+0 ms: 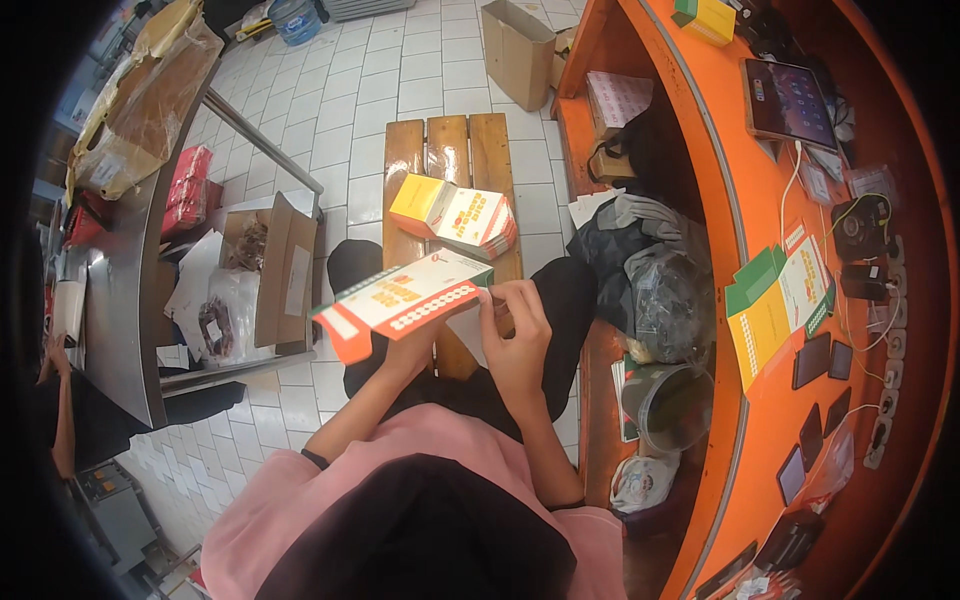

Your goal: The person assembles several cardboard food boxes by hand by folding and interlocking the tabs of flat cardboard sheets.

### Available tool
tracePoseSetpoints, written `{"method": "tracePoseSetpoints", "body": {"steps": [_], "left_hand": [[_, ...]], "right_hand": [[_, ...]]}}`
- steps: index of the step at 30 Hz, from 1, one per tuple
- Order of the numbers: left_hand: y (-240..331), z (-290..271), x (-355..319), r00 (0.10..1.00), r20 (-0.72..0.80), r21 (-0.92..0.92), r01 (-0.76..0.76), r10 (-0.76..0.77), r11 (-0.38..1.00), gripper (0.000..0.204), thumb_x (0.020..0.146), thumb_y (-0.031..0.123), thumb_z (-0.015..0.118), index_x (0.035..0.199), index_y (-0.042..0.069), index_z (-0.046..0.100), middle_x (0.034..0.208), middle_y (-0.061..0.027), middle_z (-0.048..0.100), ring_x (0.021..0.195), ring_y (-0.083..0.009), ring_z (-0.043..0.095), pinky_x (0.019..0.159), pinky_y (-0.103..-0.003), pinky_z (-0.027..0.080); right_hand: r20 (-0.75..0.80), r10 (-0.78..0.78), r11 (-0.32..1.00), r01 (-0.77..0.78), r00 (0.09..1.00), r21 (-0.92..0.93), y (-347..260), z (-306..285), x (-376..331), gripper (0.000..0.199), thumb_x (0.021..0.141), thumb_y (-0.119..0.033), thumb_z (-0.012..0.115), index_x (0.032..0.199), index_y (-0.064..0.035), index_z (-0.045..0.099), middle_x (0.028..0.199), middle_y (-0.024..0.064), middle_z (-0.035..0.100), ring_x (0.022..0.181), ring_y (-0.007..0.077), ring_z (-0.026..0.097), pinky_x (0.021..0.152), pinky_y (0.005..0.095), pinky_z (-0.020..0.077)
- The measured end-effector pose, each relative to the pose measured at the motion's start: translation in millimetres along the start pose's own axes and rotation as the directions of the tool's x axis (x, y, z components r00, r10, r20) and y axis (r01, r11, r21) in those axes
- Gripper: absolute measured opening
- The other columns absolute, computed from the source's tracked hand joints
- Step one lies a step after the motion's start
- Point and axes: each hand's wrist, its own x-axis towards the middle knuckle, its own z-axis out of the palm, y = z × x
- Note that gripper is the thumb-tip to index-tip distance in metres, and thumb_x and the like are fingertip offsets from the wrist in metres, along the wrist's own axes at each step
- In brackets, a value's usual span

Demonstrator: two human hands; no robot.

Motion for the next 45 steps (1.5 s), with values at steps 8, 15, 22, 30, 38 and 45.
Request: {"method": "tracePoseSetpoints", "body": {"steps": [8, 15, 22, 30, 38, 45], "left_hand": [[-21, -1, 11, 0.985, 0.167, -0.704, 0.150, -0.043, 0.694, 0.037, 0.079, 0.006, 0.068, 0.111, 0.004, 0.049, 0.106, -0.0048, 0.052, 0.097, -0.0121, 0.053, 0.088, -0.029, 0.046], [-58, -30, -14, 0.989, 0.032, -0.653, 0.127, -0.141, 0.746, 0.040, 0.082, 0.008, 0.066, 0.116, 0.004, 0.047, 0.112, -0.0050, 0.051, 0.102, -0.0131, 0.051, 0.089, -0.028, 0.044], [-16, -34, -18, 0.986, -0.085, -0.590, 0.067, -0.144, 0.805, 0.036, 0.084, 0.010, 0.063, 0.116, 0.003, 0.049, 0.113, -0.0061, 0.053, 0.102, -0.0135, 0.053, 0.089, -0.028, 0.044], [55, 4, -1, 0.999, -0.029, -0.516, 0.005, -0.023, 0.857, 0.026, 0.087, 0.012, 0.060, 0.110, 0.002, 0.055, 0.108, -0.0073, 0.060, 0.095, -0.0154, 0.059, 0.088, -0.031, 0.045], [46, -12, -1, 0.868, 0.429, 0.428, -0.438, 0.249, 0.790, 0.059, 0.079, 0.023, 0.068, 0.127, 0.000, 0.043, 0.124, -0.0146, 0.050, 0.111, -0.0215, 0.051, 0.090, -0.032, 0.042], [6, -2, 2, 0.815, 0.451, 0.507, -0.569, 0.363, 0.647, 0.024, 0.074, 0.007, 0.062, 0.094, 0.002, 0.051, 0.091, -0.0155, 0.050, 0.092, -0.0344, 0.051, 0.080, -0.041, 0.043]], "right_hand": [[0.084, -0.022, 1.000, 0.023, 0.996, -0.020, -10, -7, 2, 0.007, 0.078, 0.004, 0.060, 0.085, 0.0046, 0.059, 0.081, 0.0107, 0.059, 0.071, 0.0181, 0.059, 0.063, 0.0264, 0.0456], [0.010, 0.056, 0.998, -0.056, 0.998, 0.011, -18, -14, -8, 0.018, 0.078, 0.007, 0.058, 0.094, 0.0014, 0.064, 0.082, 0.0118, 0.061, 0.076, 0.0242, 0.060, 0.067, 0.0294, 0.0469], [0.199, -0.157, 0.981, 0.175, 0.967, -0.077, -16, -11, -5, 0.040, 0.074, 0.011, 0.054, 0.110, -0.0050, 0.061, 0.106, 0.0142, 0.056, 0.096, 0.0296, 0.057, 0.080, 0.0351, 0.0471], [0.252, -0.142, 0.954, 0.200, 0.957, -0.224, -3, 4, -7, 0.047, 0.082, 0.001, 0.054, 0.127, -0.0109, 0.050, 0.113, 0.0176, 0.051, 0.097, 0.0312, 0.056, 0.082, 0.0364, 0.0469], [0.165, 0.212, 0.977, -0.210, 0.963, -0.029, 50, -2, -14, 0.028, 0.086, -0.003, 0.053, 0.113, 0.0028, 0.052, 0.080, 0.0191, 0.064, 0.078, 0.0235, 0.067, 0.064, 0.0302, 0.0503], [0.187, 0.481, 0.828, -0.514, 0.856, 0.224, 107, 33, -40, 0.023, 0.087, -0.005, 0.056, 0.106, 0.0062, 0.055, 0.091, 0.0137, 0.064, 0.083, 0.0159, 0.063, 0.065, 0.0259, 0.0531]]}}
